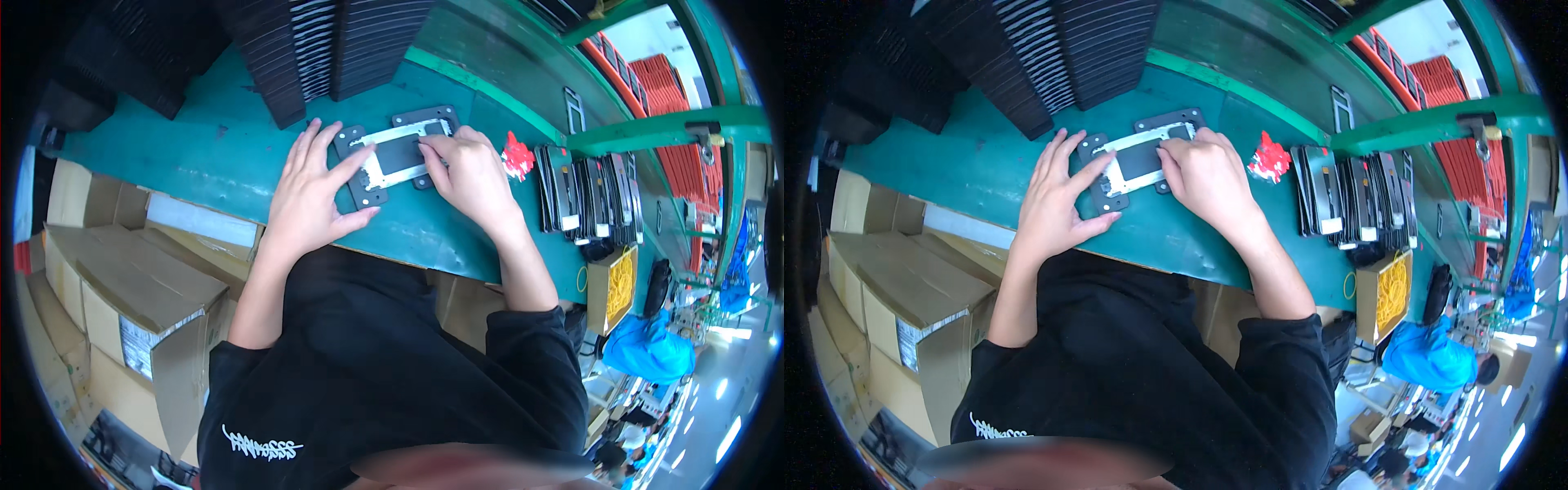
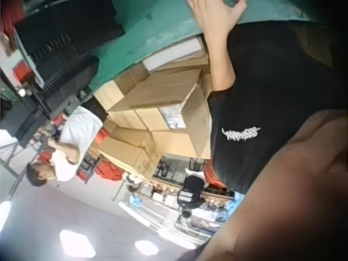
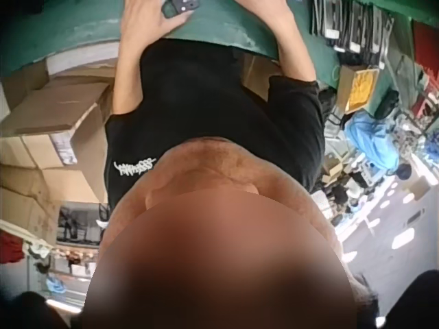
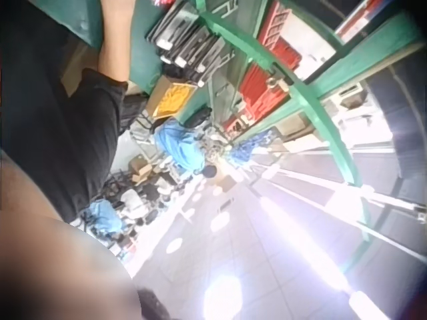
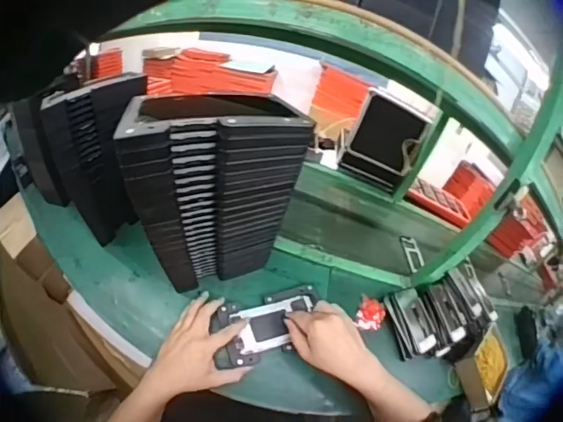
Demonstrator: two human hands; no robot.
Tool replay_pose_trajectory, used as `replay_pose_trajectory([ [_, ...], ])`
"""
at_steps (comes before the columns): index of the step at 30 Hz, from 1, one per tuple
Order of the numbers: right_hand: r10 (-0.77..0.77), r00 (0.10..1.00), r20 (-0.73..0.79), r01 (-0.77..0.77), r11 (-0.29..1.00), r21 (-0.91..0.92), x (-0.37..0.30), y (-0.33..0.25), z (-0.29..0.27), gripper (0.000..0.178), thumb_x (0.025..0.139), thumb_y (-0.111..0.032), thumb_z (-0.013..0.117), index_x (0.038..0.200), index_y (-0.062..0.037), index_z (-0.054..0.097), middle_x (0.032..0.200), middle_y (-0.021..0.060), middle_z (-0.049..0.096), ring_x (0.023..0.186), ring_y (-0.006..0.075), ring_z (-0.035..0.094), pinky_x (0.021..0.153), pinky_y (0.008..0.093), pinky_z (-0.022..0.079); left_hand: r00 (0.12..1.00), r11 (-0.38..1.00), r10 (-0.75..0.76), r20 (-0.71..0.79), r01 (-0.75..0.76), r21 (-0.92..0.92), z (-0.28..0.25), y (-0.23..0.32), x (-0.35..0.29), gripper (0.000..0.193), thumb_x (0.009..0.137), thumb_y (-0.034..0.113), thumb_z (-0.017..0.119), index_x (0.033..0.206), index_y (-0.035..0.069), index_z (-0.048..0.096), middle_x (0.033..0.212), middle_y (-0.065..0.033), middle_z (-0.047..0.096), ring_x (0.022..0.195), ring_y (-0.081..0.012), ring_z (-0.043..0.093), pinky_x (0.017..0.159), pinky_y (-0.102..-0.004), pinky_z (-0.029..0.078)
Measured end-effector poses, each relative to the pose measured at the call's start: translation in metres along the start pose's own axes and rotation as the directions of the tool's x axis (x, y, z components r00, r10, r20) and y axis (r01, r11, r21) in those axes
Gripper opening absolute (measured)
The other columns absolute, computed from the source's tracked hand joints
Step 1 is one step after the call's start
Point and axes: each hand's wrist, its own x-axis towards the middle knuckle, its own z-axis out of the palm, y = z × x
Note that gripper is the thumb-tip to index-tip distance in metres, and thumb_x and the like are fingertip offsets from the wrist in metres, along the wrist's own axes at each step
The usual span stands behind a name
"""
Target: Assemble tablet screens into plastic housings on a factory assembly line.
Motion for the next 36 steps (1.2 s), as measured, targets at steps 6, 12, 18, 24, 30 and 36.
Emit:
replay_pose_trajectory([
  [6, 0.147, 0.985, -0.091, -0.145, 0.989, 0.030, -0.024, 0.023, -0.028, 0.024, 0.092, -0.016, 0.070, 0.110, -0.0014, 0.075, 0.086, 0.0174, 0.072, 0.079, 0.0335, 0.065, 0.078, 0.0432, 0.053, 0.997, 0.997, -0.062, -0.048, 0.059, -0.045, 0.008, -0.004, 0.000, 0.089, 0.076, 0.028, 0.084, 0.155, 0.012, 0.045, 0.151, -0.0240, 0.048, 0.142, -0.0485, 0.040, 0.117, -0.0530, 0.035],
  [12, 0.409, 0.731, -0.547, -0.621, 0.731, -0.283, -0.117, 0.081, -0.043, 0.028, 0.093, -0.018, 0.070, 0.116, -0.0028, 0.072, 0.094, 0.0175, 0.073, 0.088, 0.0346, 0.067, 0.082, 0.0438, 0.053, 0.998, 0.998, -0.004, -0.058, 0.000, -0.063, 0.004, 0.005, 0.004, 0.086, 0.077, 0.024, 0.084, 0.153, 0.007, 0.047, 0.143, -0.0239, 0.056, 0.140, -0.0481, 0.044, 0.116, -0.0530, 0.036],
  [18, 0.533, 0.692, -0.487, -0.679, 0.710, -0.187, -0.129, 0.056, -0.046, 0.024, 0.092, -0.006, 0.069, 0.115, 0.0003, 0.072, 0.098, 0.0188, 0.074, 0.090, 0.0343, 0.070, 0.086, 0.0420, 0.054, 0.998, 0.999, 0.045, -0.047, -0.046, -0.026, 0.001, 0.004, 0.003, 0.087, 0.075, 0.022, 0.086, 0.151, 0.005, 0.048, 0.139, -0.0220, 0.058, 0.136, -0.0471, 0.048, 0.115, -0.0526, 0.037],
  [24, 0.318, 0.705, -0.634, -0.238, 0.948, 0.211, -0.092, -0.017, -0.023, 0.027, 0.088, 0.010, 0.064, 0.113, 0.0018, 0.072, 0.105, 0.0156, 0.076, 0.094, 0.0286, 0.072, 0.085, 0.0367, 0.055, 0.990, 0.940, -0.048, -0.135, -0.001, -0.342, 0.004, -0.002, -0.013, 0.088, 0.078, 0.037, 0.083, 0.151, 0.003, 0.048, 0.139, -0.0223, 0.057, 0.135, -0.0449, 0.049, 0.115, -0.0507, 0.038],
  [30, -0.075, 0.843, -0.532, 0.323, 0.862, 0.390, -0.060, -0.097, -0.001, 0.024, 0.087, 0.003, 0.067, 0.110, 0.0015, 0.074, 0.107, 0.0172, 0.076, 0.099, 0.0309, 0.072, 0.091, 0.0397, 0.054, 0.979, 0.279, -0.061, -0.193, -0.169, -0.945, 0.038, 0.060, -0.036, 0.095, 0.092, 0.060, 0.068, 0.157, 0.000, 0.033, 0.159, -0.0270, 0.031, 0.139, -0.0380, 0.044, 0.112, -0.0494, 0.041],
  [36, 0.211, 0.935, -0.285, 0.214, 0.306, 0.928, -0.068, -0.106, 0.000, 0.036, 0.092, -0.010, 0.071, 0.127, -0.0004, 0.065, 0.106, 0.0107, 0.068, 0.097, 0.0186, 0.064, 0.089, 0.0328, 0.050, 0.988, 0.447, 0.156, 0.010, -0.062, -0.892, 0.061, 0.042, -0.075, 0.109, 0.088, 0.051, 0.077, 0.165, 0.006, 0.014, 0.154, -0.0272, 0.032, 0.132, -0.0391, 0.049, 0.101, -0.0452, 0.050],
])
